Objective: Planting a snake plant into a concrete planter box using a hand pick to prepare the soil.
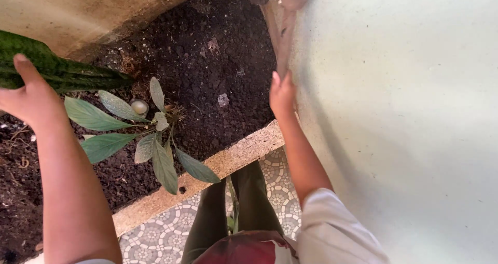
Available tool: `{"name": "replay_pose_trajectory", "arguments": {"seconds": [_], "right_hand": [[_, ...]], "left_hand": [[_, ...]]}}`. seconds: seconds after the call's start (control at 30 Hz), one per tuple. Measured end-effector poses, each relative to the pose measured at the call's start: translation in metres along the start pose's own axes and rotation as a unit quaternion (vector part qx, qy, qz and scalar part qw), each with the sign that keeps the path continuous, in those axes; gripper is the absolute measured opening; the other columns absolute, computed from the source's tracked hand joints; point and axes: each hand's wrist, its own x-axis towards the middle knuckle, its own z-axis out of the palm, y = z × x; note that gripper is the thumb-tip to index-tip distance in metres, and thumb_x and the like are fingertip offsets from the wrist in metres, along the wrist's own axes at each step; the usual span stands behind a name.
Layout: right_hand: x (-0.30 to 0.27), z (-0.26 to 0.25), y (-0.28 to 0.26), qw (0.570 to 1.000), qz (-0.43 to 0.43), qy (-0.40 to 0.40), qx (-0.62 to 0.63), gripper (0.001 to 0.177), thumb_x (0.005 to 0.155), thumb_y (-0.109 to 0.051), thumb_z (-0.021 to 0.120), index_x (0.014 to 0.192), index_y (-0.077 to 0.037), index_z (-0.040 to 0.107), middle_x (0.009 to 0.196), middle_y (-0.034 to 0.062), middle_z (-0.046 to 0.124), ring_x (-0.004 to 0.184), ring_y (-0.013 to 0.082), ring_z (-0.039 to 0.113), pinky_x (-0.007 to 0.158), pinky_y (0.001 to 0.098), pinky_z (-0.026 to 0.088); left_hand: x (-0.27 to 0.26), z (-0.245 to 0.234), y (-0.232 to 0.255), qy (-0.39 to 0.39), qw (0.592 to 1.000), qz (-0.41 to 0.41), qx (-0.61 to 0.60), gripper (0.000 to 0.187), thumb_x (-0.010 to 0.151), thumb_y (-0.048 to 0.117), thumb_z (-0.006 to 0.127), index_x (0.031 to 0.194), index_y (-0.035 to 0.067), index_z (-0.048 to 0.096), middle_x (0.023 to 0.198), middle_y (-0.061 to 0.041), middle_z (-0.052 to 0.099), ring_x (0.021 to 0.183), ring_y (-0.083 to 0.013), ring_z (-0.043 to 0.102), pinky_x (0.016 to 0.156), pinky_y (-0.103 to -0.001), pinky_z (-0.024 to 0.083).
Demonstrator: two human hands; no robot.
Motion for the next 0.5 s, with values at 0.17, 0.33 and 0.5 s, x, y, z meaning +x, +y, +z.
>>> {"name": "replay_pose_trajectory", "arguments": {"seconds": [0.17,0.33,0.5], "right_hand": [[-0.068,0.123,0.141,0.98,0.099,-0.077,-0.153,0.05,0.112,-0.044,0.041,0.098,0.001,0.058,0.066,0.0139,0.062,0.053,0.0284,0.06,0.044,0.0425,0.049],[-0.124,0.082,0.116,0.943,0.232,-0.213,-0.105,0.057,0.108,-0.049,0.041,0.097,0.004,0.06,0.077,0.0284,0.065,0.066,0.0471,0.065,0.061,0.0605,0.052],[-0.166,0.061,0.151,0.972,0.172,-0.153,-0.051,0.055,0.104,-0.051,0.053,0.097,0.002,0.067,0.084,0.0265,0.069,0.083,0.0479,0.067,0.076,0.0555,0.053]], "left_hand": [[-0.023,0.0,-0.057,0.022,0.988,-0.013,-0.155,0.07,0.098,0.024,0.087,0.14,-0.005,0.041,0.144,-0.022,0.046,0.125,-0.0257,0.06,0.109,-0.046,0.056],[-0.04,-0.022,-0.086,-0.029,0.948,0.003,-0.316,0.112,0.1,0.012,0.083,0.163,0.011,-0.01,0.17,-0.015,-0.013,0.156,-0.0289,0.027,0.117,-0.05,0.043],[-0.052,-0.05,-0.098,-0.051,0.973,0.01,-0.225,0.133,0.092,0.035,0.089,0.166,0.014,-0.019,0.176,-0.013,-0.012,0.165,-0.0269,0.006,0.135,-0.047,0.011]]}}
